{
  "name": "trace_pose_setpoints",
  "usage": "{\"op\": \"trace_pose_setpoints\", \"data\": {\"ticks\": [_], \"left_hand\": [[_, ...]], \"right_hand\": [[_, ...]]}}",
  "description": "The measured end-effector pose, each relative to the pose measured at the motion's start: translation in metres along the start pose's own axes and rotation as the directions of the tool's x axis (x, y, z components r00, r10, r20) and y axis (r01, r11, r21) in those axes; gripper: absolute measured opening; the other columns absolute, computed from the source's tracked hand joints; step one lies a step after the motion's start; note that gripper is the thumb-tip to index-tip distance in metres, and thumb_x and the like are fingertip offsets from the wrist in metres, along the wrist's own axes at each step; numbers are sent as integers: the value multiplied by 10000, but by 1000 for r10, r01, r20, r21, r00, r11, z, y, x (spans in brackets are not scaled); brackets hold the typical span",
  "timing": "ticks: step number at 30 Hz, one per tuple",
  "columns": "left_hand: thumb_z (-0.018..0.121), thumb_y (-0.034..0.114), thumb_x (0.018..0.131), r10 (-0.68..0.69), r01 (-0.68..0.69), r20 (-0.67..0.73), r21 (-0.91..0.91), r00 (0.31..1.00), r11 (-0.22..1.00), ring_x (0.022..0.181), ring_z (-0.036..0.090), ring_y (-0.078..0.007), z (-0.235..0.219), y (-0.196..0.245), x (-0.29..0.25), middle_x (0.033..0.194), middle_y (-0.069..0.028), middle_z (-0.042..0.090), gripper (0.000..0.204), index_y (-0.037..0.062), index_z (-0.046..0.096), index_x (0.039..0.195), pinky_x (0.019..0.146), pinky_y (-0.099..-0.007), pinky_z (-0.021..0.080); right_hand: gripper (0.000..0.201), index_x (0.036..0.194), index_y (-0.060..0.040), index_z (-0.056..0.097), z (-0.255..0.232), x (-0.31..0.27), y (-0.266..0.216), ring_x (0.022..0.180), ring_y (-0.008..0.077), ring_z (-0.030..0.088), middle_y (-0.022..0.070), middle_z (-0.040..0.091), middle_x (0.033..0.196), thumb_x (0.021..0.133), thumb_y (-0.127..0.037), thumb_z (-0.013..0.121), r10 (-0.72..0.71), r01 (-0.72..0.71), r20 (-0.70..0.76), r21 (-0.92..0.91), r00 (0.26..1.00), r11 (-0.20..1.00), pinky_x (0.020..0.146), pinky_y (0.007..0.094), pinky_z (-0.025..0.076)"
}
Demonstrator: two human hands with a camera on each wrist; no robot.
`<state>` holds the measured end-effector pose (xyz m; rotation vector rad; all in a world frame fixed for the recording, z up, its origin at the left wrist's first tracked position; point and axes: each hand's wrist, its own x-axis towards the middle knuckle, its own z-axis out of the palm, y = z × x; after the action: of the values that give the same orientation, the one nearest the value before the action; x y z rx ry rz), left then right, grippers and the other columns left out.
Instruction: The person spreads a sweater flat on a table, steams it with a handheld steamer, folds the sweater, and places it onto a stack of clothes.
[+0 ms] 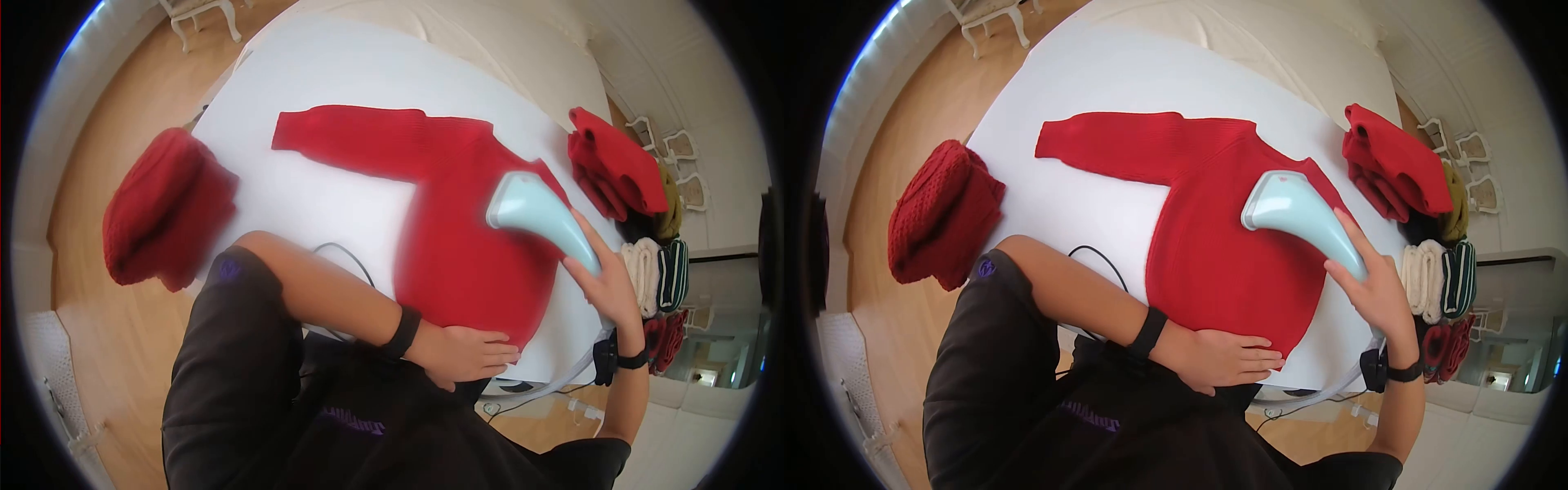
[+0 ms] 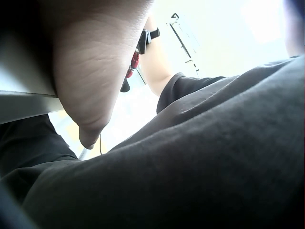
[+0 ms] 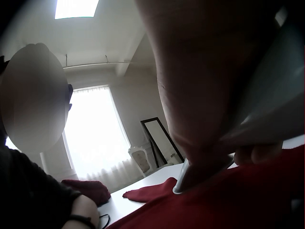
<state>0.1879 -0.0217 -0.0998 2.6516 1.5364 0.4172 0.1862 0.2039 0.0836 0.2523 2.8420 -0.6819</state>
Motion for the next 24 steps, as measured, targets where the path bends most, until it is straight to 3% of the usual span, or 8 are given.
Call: {"op": "trace_pose_setpoints", "data": {"ticks": [4, 7, 9, 11, 13, 17, 20, 24], "left_hand": [[705, 595, 914, 24, -25, 49, 31, 999, 999, 1642, 171, -370, -6, 1, 1, 1728, -261, 254, 1006, -65, 371, 1596, 1330, -518, 157], [701, 597, 913, 13, -13, -5, 42, 1000, 999, 1645, 157, -373, 8, 2, 3, 1731, -261, 246, 1019, -67, 353, 1604, 1332, -519, 151], [702, 591, 911, 12, -13, 27, 37, 1000, 999, 1646, 151, -373, 6, 2, 4, 1733, -263, 240, 1019, -68, 350, 1604, 1333, -519, 147], [703, 585, 910, 4, -6, 54, 34, 999, 999, 1647, 144, -374, 5, 0, 5, 1736, -264, 233, 1018, -69, 347, 1605, 1334, -518, 143], [716, 568, 901, 38, -37, 30, -16, 999, 999, 1648, 138, -376, 6, -1, 5, 1740, -266, 222, 1022, -73, 345, 1605, 1336, -518, 134], [725, 566, 879, 46, -45, 36, -24, 998, 999, 1646, 142, -380, 8, -2, 6, 1739, -277, 218, 1045, -79, 342, 1607, 1336, -519, 126], [730, 566, 868, 50, -49, 40, -27, 998, 998, 1646, 148, -379, 7, -2, 6, 1737, -279, 224, 1055, -79, 345, 1608, 1335, -518, 124], [741, 563, 851, 41, -41, 42, 3, 998, 999, 1646, 152, -374, 3, 1, 5, 1740, -264, 232, 1065, -75, 351, 1609, 1334, -517, 122]], "right_hand": [[716, 1636, -165, 448, 14, 5, -10, 811, 300, 747, 202, 773, 1112, 982, -244, 729, -41, 42, 41, -12, 998, 999, 850, 381, 567], [697, 1633, -155, 450, 9, 33, -36, 842, 294, 737, 192, 766, 1118, 1001, -288, 710, 87, -84, 147, -30, 985, 996, 874, 371, 556], [683, 1632, -155, 453, 21, 62, -27, 869, 288, 728, 198, 759, 1115, 1013, -322, 689, -298, 301, 47, -64, 953, 952, 881, 358, 548], [685, 1628, -153, 458, 21, 82, -48, 937, 308, 736, 220, 755, 1165, 1013, -339, 693, -230, 241, 107, -100, 967, 965, 919, 379, 543], [690, 1632, -167, 454, 28, 107, -51, 961, 329, 741, 230, 761, 1147, 1014, -355, 697, -479, 485, 74, -116, 875, 867, 926, 406, 545], [704, 1642, -176, 436, 33, 132, -80, 980, 346, 741, 228, 765, 1110, 1018, -379, 691, -471, 484, 125, -102, 873, 869, 938, 418, 543], [709, 1645, -178, 429, 48, 142, -108, 931, 348, 742, 221, 762, 1064, 1021, -405, 674, -404, 418, 180, -42, 897, 908, 895, 422, 555], [709, 1636, -170, 441, 61, 154, -156, 851, 363, 745, 230, 762, 1013, 1013, -426, 662, -374, 407, 230, -115, 898, 906, 798, 446, 576]]}}
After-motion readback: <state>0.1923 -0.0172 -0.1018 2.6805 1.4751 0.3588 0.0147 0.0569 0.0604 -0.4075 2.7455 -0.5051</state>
